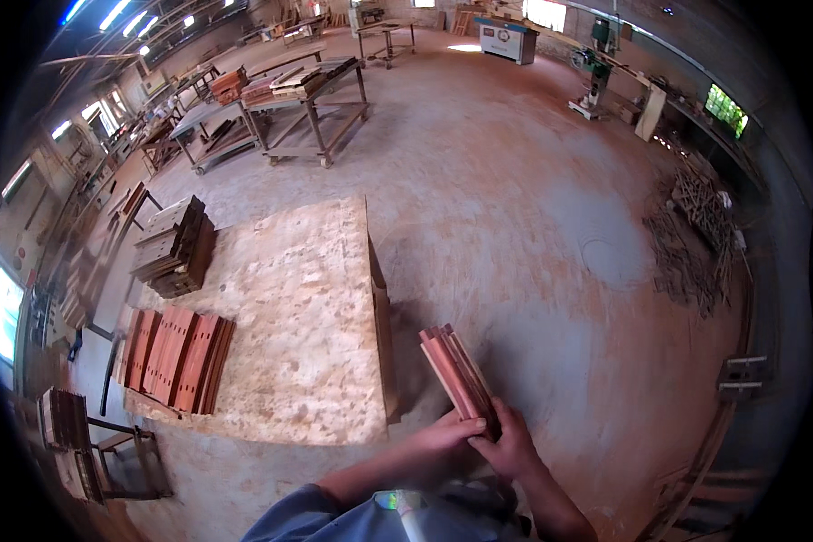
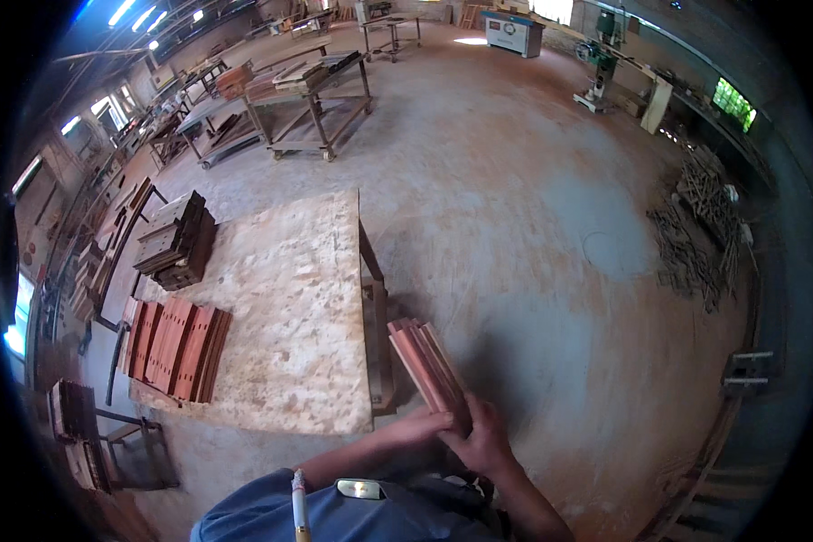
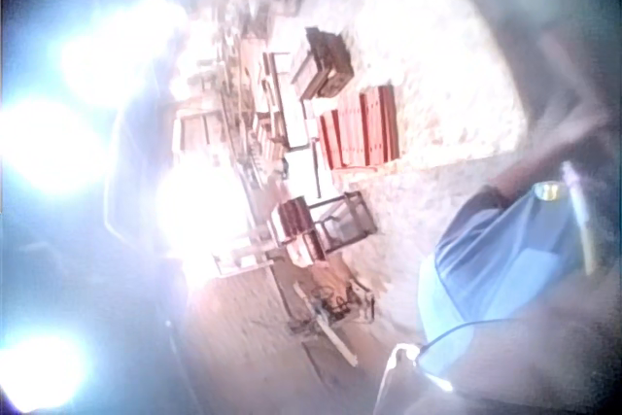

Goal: The person moves through a woodworking shop, picking up and stacking thin wooden slats and pre-drilled wooden pieces on tables. They handle the wood by hand, organizing it into neat piles. The person also pours a liquid from a white bottle into a small container.

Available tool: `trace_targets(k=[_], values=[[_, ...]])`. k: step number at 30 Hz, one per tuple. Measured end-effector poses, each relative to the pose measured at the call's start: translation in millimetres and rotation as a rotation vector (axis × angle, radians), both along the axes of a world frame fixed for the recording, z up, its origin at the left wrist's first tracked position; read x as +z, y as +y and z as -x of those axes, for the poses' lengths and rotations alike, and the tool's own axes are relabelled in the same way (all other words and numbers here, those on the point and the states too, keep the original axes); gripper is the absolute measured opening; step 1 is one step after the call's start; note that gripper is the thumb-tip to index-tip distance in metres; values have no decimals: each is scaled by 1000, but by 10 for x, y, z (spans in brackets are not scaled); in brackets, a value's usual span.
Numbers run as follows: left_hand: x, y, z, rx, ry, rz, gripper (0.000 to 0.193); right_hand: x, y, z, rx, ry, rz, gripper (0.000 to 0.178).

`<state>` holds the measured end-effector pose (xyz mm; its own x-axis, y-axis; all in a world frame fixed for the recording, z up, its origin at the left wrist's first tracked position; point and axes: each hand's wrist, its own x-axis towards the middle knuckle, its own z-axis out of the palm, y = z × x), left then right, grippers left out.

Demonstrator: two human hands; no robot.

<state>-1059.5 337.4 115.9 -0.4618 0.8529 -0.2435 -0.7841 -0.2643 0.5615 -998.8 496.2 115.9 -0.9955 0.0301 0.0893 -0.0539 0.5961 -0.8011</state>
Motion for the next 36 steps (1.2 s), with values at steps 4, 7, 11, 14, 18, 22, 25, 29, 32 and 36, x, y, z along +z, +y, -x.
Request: trace_targets(k=[4,7,11,14,18,22,25,29,32,36], values=[[-123,405,605,93,-115,-74,59,-93,451,705,26,-132,8,75],[-382,830,1090,138,-185,-182,48,-143,892,1157,34,-177,95,75],[-394,1305,1949,190,-46,-188,49,15,1399,1823,13,-226,127,77],[-353,1457,2579,313,120,-45,47,-183,1735,2290,32,-296,166,81],[-283,1621,3396,434,243,106,50,-238,2039,3208,213,-323,50,88],[-482,1876,4241,503,353,186,64,-471,2387,4210,313,-132,52,91],[-401,1979,4740,644,313,258,70,-423,2553,4975,451,-204,112,90],[-154,2007,5321,842,265,272,75,-29,2522,6076,662,-260,137,89],[46,1889,5816,953,161,205,78,-85,2383,6700,708,-204,36,88],[-168,1553,6543,1100,123,153,85,-6,1976,7610,809,-182,1,85]])
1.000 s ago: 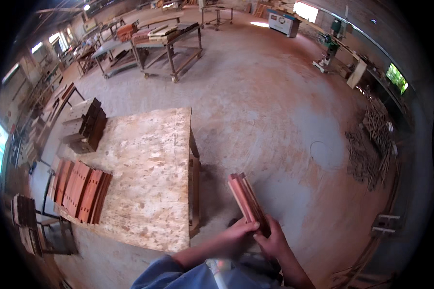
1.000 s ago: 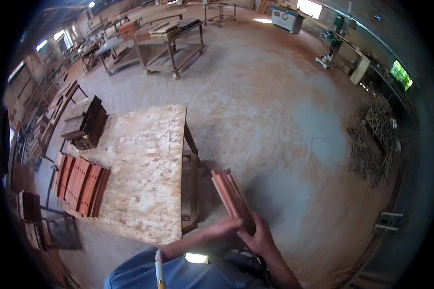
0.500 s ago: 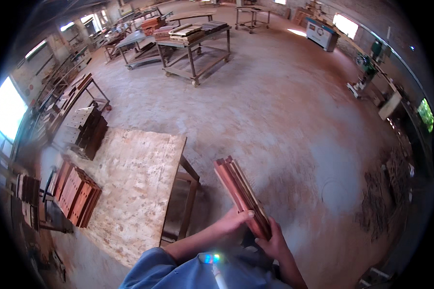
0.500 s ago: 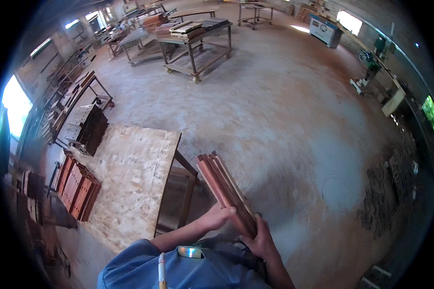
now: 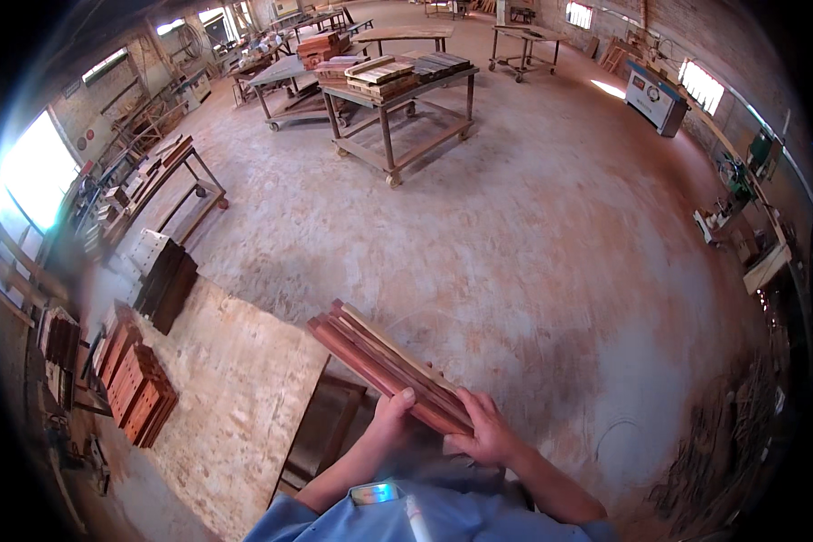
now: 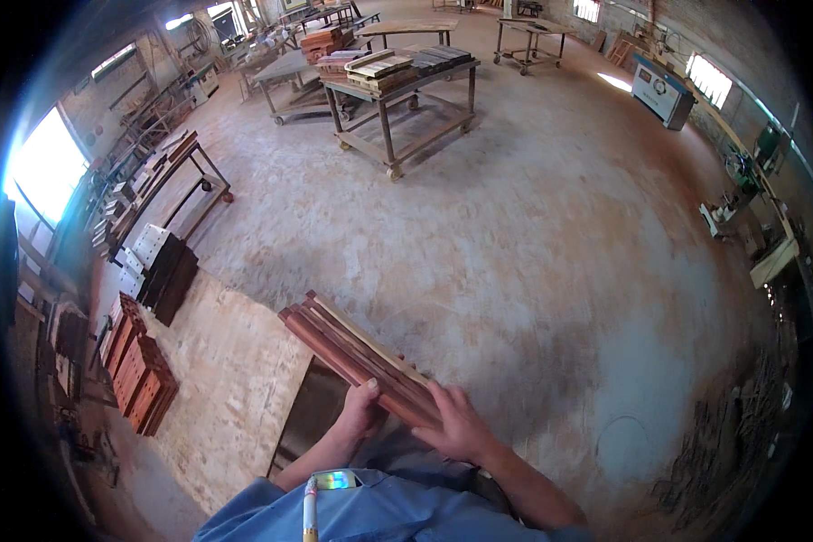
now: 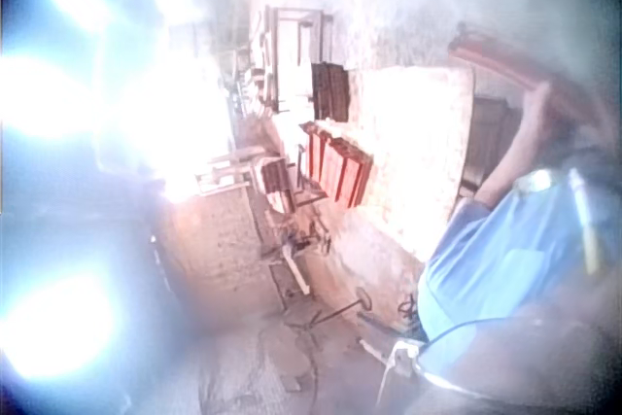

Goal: The person moves through a woodworking shop, picking up and stacking thin wooden slats and pre-drilled wooden pieces on tables. They handle the wood by hand, organizing it into neat piles. The person also pours a liquid from a white bottle into a small container.

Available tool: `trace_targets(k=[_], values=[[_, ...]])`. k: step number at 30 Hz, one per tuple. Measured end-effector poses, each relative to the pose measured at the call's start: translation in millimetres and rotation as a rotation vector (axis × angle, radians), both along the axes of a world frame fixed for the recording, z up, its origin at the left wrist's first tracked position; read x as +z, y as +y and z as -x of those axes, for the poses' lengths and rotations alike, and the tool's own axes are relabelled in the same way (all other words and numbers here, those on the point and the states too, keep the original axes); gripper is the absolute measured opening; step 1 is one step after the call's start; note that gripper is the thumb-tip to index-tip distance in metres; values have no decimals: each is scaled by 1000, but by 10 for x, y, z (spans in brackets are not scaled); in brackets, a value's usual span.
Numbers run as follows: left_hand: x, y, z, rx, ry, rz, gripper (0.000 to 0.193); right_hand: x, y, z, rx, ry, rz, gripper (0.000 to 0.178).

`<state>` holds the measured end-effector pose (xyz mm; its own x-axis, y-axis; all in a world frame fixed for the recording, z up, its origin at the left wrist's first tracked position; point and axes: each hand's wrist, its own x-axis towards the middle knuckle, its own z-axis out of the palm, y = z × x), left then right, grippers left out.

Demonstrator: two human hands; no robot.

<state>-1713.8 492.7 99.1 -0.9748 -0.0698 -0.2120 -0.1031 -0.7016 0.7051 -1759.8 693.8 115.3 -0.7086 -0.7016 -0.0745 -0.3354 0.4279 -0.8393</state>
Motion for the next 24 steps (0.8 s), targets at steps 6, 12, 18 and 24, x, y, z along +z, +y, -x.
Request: trace_targets(k=[6,12,18,24], values=[[31,-522,1286,19,-7,-96,88,55,-563,1280,23,79,-54,87],[56,-1316,2382,104,83,-30,87,98,-1425,2466,112,28,-11,88],[22,-1986,3408,278,96,23,88,60,-2208,3675,227,32,20,87],[48,-2827,4334,533,-69,139,80,-145,-3188,4988,474,-47,159,85]])
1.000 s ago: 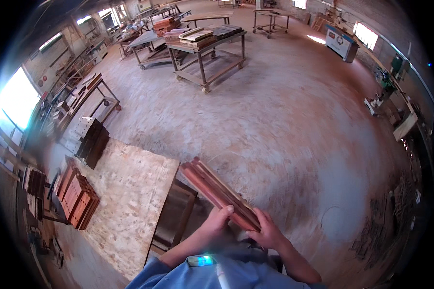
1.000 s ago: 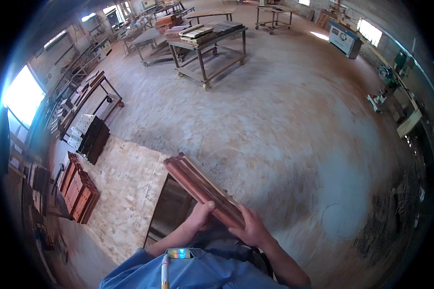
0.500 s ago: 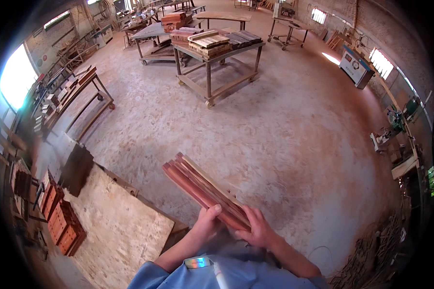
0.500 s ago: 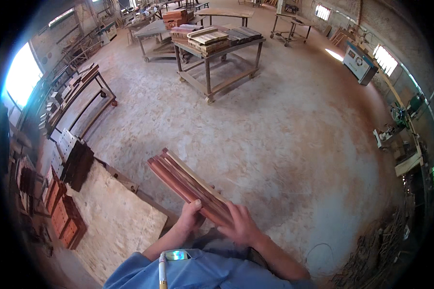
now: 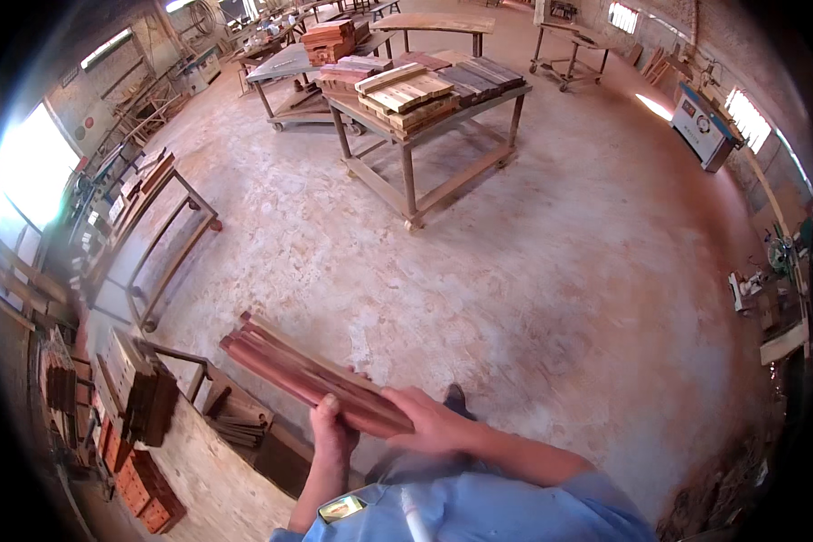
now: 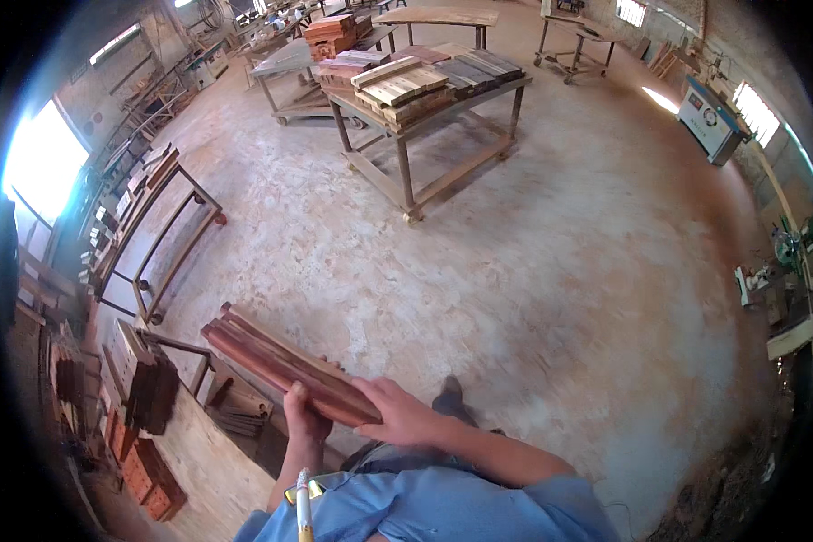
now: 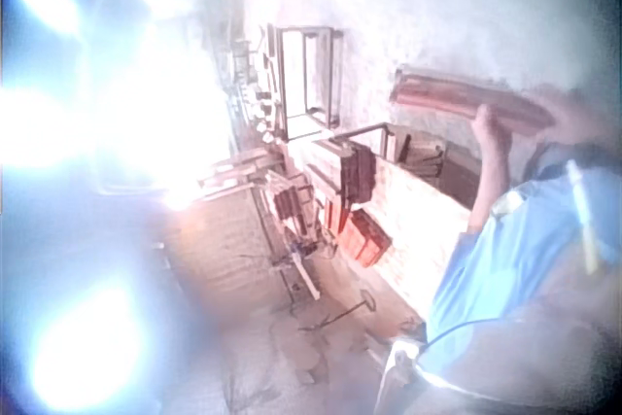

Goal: The person moves through a woodworking shop, picking up and stacking thin wooden slats and pre-drilled wooden pieces on tables. They handle the wood by hand, organizing it into neat piles. The person also pours a liquid from a white bottle into a small container.

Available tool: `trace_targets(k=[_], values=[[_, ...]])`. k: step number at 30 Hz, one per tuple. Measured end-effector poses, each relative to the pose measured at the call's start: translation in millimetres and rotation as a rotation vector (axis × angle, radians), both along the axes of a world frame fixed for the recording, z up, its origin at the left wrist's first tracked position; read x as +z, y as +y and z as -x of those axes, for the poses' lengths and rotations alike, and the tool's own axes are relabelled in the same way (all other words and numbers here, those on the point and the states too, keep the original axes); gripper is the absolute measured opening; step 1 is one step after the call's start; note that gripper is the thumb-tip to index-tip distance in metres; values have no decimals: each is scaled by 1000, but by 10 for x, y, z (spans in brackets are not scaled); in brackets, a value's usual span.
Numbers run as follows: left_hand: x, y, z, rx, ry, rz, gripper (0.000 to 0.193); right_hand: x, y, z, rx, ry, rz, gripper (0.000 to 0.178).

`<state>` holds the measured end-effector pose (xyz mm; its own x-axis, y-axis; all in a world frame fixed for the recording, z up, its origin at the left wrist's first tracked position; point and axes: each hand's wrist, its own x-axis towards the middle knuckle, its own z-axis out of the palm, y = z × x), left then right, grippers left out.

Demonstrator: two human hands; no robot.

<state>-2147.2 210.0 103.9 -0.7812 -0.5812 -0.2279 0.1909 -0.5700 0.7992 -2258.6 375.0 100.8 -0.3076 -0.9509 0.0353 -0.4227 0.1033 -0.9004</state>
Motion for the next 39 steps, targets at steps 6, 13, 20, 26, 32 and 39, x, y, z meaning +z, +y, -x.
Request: trace_targets(k=[6,13,20,26,32,39], values=[[162,-819,529,312,-11,-11,73,-61,-780,1213,63,15,15,73],[-400,-2011,824,579,-192,104,68,-407,-1762,2435,-105,17,-36,49],[-682,-3703,1768,459,-196,86,67,-503,-2855,3429,-263,-31,-166,39],[-415,-4642,2630,368,-197,136,61,-562,-3798,4009,-254,-79,-220,42],[-568,-5455,3244,292,-441,299,50,-684,-4733,4778,-258,-129,-130,39],[-895,-6328,3663,307,-835,530,53,-679,-5854,5988,-206,-104,-83,38]])
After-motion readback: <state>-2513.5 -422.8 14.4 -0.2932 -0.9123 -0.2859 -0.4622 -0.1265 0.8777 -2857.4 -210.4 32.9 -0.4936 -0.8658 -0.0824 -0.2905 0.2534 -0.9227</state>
